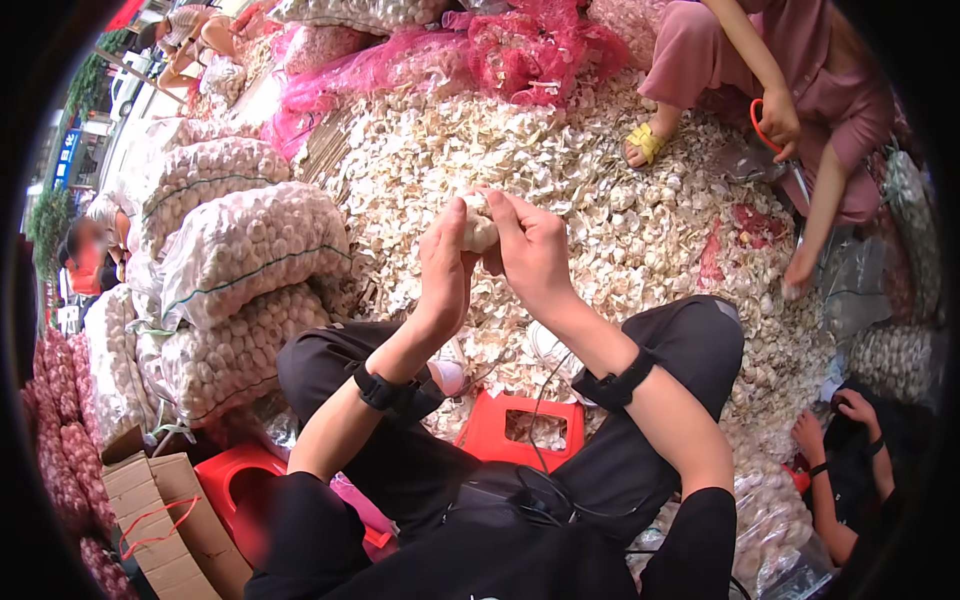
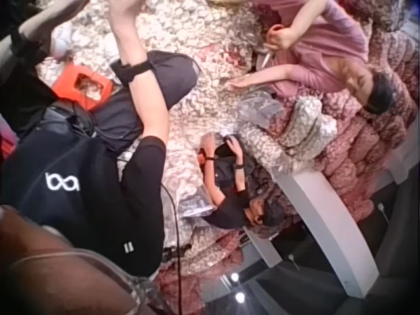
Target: Peeling individual garlic cloves from whole bulbs in a commercial or processing environment.
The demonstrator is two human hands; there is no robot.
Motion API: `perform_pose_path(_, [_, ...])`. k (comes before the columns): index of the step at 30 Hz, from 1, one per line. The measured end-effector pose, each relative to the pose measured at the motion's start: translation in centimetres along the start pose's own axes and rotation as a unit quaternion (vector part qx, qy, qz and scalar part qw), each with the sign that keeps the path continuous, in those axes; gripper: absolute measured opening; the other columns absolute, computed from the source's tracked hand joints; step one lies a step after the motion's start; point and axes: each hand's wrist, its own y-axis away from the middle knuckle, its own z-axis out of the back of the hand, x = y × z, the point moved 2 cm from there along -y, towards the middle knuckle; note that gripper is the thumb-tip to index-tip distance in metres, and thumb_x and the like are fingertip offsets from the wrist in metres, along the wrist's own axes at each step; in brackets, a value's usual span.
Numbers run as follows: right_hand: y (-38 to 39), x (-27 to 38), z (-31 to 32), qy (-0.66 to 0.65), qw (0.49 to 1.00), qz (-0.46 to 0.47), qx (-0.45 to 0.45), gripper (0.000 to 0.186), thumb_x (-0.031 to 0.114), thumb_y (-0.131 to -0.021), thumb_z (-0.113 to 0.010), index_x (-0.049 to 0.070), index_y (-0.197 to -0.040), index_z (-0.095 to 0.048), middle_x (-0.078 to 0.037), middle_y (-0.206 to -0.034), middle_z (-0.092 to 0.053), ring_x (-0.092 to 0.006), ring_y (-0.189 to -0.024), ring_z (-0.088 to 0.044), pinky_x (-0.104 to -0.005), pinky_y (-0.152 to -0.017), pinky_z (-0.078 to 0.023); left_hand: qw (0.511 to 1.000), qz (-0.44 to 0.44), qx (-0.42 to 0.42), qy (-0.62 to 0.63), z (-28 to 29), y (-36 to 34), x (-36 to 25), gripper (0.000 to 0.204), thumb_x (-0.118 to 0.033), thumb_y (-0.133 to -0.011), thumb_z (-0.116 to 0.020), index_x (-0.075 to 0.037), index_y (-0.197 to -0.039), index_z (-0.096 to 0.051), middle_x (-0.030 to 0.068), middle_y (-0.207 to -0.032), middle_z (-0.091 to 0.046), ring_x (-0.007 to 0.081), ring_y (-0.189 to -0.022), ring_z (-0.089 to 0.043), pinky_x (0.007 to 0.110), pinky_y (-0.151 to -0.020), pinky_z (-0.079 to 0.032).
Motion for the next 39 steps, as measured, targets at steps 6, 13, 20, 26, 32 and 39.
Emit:
perform_pose_path(6, [-0.7,-0.3,-1.9,0.005,1.0,-0.004,-0.018,0.031,0.026,-0.099,-0.054,0.0,-0.106,-0.067,-0.003,-0.062,-0.064,-0.0071,-0.046,-0.056,-0.0223,-0.043,-0.043,0.996,-0.04,-0.034,-0.067,1.2,-0.7,-1.4,0.039,-0.031,-0.104,-0.041,0.0,-0.121,-0.059,-0.0036,-0.071,-0.046,0.0048,-0.058,-0.043,0.022,-0.049,-0.037])
perform_pose_path(13, [-1.5,-2.4,-2.2,-0.007,0.996,-0.059,0.067,0.044,0.021,-0.093,-0.064,0.002,-0.131,-0.052,-0.002,-0.079,-0.06,-0.0066,-0.062,-0.059,-0.0215,-0.047,-0.047,0.994,0.01,-0.104,-0.008,2.1,-1.3,-0.2,0.036,-0.028,-0.103,-0.043,0.001,-0.12,-0.058,0.0013,-0.07,-0.055,0.0048,-0.05,-0.046,0.02,-0.043,-0.035])
perform_pose_path(20, [-1.7,-2.7,-2.2,-0.129,0.984,-0.107,0.055,0.038,0.021,-0.097,-0.057,0.0,-0.129,-0.052,-0.006,-0.079,-0.064,-0.0084,-0.055,-0.059,-0.0207,-0.047,-0.047,0.993,-0.014,-0.118,-0.021,1.4,-1.5,-0.1,0.038,-0.022,-0.099,-0.053,0.0,-0.13,-0.055,0.0002,-0.078,-0.058,0.0024,-0.057,-0.045,0.018,-0.042,-0.035])
perform_pose_path(26, [-2.2,-0.7,-1.4,-0.117,0.987,-0.068,0.083,0.034,0.019,-0.097,-0.057,0.002,-0.126,-0.053,-0.005,-0.079,-0.063,-0.0068,-0.058,-0.058,-0.0205,-0.049,-0.048,0.994,-0.034,-0.1,0.033,0.0,-1.6,-1.3,0.038,-0.021,-0.1,-0.052,-0.002,-0.133,-0.053,-0.0032,-0.073,-0.053,0.0018,-0.054,-0.04,0.019,-0.044,-0.033])
perform_pose_path(32, [-1.6,-0.3,-1.7,-0.071,0.988,-0.027,0.131,0.031,0.016,-0.097,-0.057,0.006,-0.126,-0.052,-0.001,-0.079,-0.06,-0.004,-0.06,-0.054,-0.0199,-0.052,-0.047,0.987,-0.076,-0.142,-0.009,2.4,-2.0,-0.9,0.036,-0.016,-0.098,-0.054,-0.001,-0.131,-0.055,-0.0041,-0.083,-0.058,0.0002,-0.061,-0.038,0.018,-0.051,-0.034])
perform_pose_path(39, [-2.5,0.8,-0.6,-0.191,0.98,-0.034,0.042,0.028,0.018,-0.098,-0.048,0.0,-0.119,-0.05,-0.006,-0.082,-0.061,-0.0118,-0.065,-0.063,-0.0221,-0.054,-0.051,0.981,-0.043,-0.144,0.126,1.1,-2.2,-1.0,0.027,-0.017,-0.1,-0.049,0.0,-0.12,-0.055,0.0094,-0.102,-0.066,0.0093,-0.079,-0.062,0.022,-0.054,-0.048])
